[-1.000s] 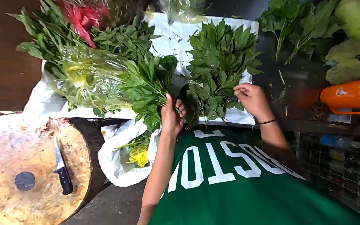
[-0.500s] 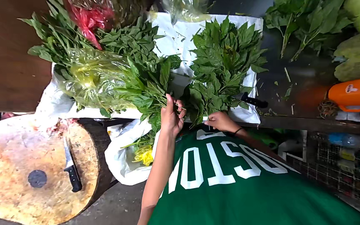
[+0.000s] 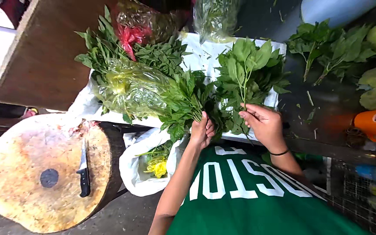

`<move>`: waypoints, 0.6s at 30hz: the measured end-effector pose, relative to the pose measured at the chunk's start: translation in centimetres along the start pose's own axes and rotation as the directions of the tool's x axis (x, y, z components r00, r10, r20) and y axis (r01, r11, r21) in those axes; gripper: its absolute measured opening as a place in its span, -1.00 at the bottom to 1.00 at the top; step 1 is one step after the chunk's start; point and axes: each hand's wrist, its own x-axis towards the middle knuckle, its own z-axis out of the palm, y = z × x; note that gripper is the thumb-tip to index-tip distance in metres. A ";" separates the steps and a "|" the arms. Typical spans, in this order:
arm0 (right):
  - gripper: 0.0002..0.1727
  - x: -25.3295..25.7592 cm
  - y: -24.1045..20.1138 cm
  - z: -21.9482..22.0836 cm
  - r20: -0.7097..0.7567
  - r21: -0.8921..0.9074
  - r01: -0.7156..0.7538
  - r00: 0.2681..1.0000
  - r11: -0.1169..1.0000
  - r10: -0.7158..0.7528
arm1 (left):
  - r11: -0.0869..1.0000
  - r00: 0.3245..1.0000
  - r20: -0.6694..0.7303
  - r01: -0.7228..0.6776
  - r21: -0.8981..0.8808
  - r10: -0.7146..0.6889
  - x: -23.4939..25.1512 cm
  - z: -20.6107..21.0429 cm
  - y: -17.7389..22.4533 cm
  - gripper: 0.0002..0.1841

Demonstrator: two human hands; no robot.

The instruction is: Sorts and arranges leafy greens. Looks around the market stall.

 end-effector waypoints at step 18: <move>-0.73 -3.9 10.9 3.5 -0.182 0.254 -0.320 0.911 0.913 0.370 | 0.084 0.731 -0.105 0.065 0.994 0.674 -1.8 -2.2 3.2 -0.65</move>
